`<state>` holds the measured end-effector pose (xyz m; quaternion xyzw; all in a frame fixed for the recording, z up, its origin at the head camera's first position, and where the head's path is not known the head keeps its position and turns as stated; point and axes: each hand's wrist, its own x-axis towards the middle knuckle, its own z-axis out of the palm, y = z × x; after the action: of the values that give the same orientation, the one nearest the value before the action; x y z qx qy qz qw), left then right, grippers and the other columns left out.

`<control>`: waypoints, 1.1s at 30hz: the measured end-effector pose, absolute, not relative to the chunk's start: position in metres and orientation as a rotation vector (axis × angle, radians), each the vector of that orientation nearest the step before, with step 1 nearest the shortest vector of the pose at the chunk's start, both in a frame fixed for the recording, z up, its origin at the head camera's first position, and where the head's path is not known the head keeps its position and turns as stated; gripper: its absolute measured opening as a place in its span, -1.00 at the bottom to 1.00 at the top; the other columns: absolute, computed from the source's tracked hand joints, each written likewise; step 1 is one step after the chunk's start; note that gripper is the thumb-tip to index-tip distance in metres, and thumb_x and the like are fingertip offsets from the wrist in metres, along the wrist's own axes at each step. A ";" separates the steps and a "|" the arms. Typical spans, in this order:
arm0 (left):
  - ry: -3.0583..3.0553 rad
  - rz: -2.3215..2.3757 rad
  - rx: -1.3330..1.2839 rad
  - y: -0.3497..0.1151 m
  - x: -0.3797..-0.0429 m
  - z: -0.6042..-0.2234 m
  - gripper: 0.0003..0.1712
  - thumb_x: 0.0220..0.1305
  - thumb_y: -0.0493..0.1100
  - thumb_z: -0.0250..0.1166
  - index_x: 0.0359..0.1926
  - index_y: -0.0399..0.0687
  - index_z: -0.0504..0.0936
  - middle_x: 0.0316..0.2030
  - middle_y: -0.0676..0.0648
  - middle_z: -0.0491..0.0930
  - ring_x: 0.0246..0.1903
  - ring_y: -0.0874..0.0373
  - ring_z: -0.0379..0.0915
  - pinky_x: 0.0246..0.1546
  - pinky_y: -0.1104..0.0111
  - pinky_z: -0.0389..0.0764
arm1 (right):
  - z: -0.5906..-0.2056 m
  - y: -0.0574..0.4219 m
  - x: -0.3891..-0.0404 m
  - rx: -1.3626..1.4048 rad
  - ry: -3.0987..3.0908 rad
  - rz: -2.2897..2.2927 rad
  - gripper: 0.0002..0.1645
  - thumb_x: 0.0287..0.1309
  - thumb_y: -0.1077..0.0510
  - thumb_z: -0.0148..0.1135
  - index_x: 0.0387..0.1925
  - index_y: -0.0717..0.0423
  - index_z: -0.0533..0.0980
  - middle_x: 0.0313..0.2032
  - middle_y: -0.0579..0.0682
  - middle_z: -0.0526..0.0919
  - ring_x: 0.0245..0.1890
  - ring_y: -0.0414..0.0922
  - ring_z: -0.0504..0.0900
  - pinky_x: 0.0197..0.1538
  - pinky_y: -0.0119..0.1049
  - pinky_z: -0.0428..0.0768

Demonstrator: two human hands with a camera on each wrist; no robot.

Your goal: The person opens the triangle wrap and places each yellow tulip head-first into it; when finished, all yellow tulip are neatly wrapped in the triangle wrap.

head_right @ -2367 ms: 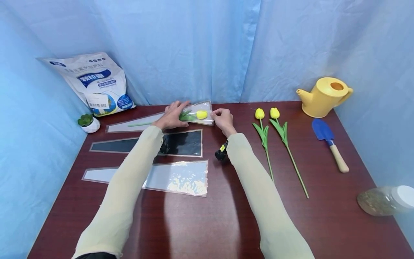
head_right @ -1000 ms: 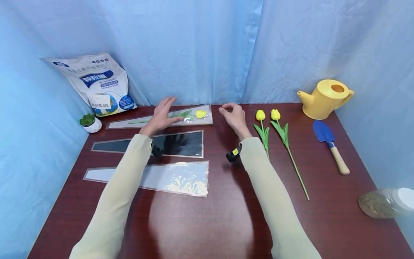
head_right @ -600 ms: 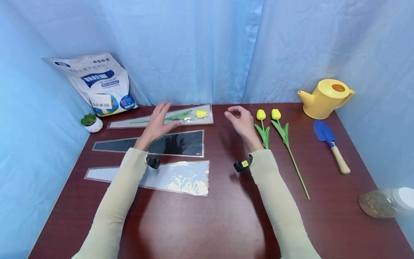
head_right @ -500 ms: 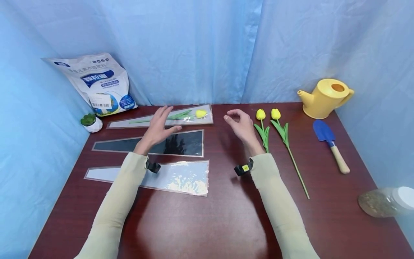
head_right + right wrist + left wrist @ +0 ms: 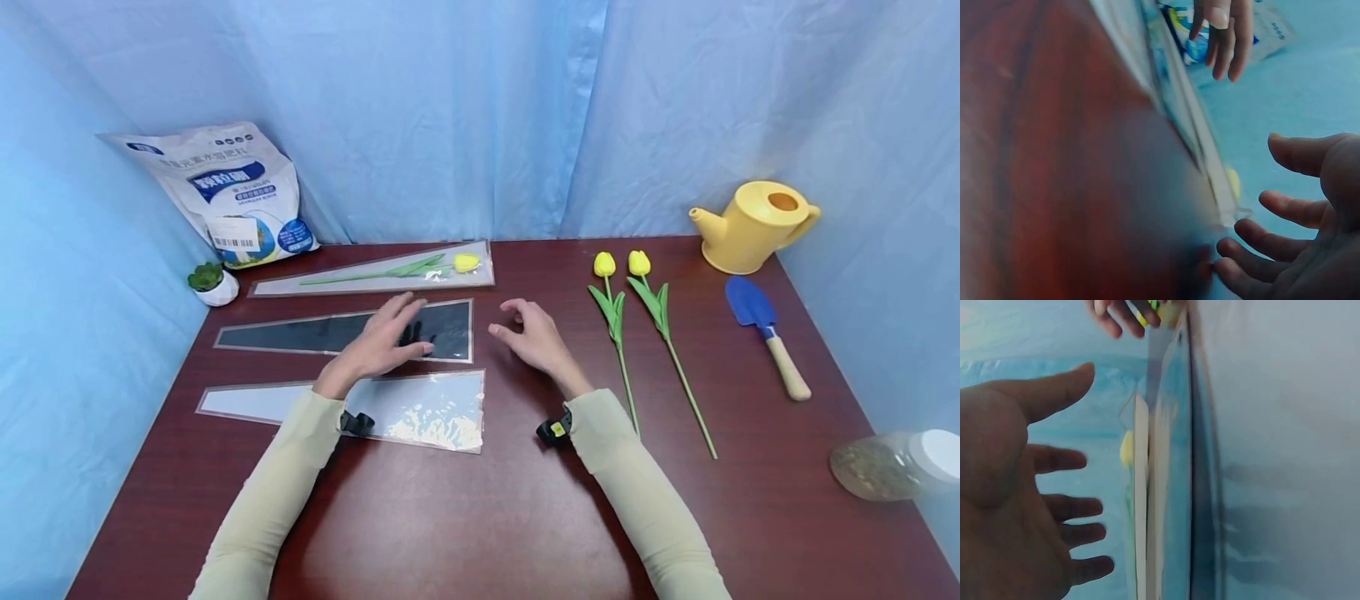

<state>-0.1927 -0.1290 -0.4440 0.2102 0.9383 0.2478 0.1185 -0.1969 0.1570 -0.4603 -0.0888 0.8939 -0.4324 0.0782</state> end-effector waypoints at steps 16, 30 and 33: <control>2.524 0.524 0.757 -0.111 -0.173 -0.456 -0.19 0.38 0.23 0.20 0.53 0.08 0.22 0.60 -0.23 -0.14 0.61 -0.22 -0.34 0.52 -0.27 -0.16 | -0.473 0.125 -0.198 -0.451 2.778 -0.830 -0.21 0.16 -0.17 0.39 0.31 0.12 0.39 0.42 0.26 0.26 0.47 0.25 0.16 0.37 0.32 0.20; 2.535 0.518 0.764 -0.112 -0.172 -0.459 -0.24 0.38 0.22 0.20 0.50 0.15 0.27 0.61 -0.19 -0.15 0.61 -0.20 -0.33 0.52 -0.25 -0.11 | -0.474 0.110 -0.205 -0.338 2.875 -0.647 -0.21 0.09 -0.24 0.43 0.24 0.05 0.43 0.43 0.18 0.24 0.47 0.20 0.16 0.34 0.26 0.26; 2.539 0.509 0.758 -0.112 -0.173 -0.460 -0.24 0.38 0.23 0.20 0.50 0.17 0.27 0.61 -0.18 -0.15 0.61 -0.18 -0.32 0.52 -0.26 -0.09 | -0.472 0.107 -0.205 -0.312 2.891 -0.649 -0.26 0.10 -0.24 0.43 0.19 0.06 0.46 0.39 0.17 0.28 0.44 0.20 0.18 0.33 0.23 0.28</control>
<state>-0.1728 -0.1125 -0.4598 0.2742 0.9179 0.1841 0.2198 -0.2051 0.1070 -0.4720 -0.1042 0.9672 -0.2171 0.0811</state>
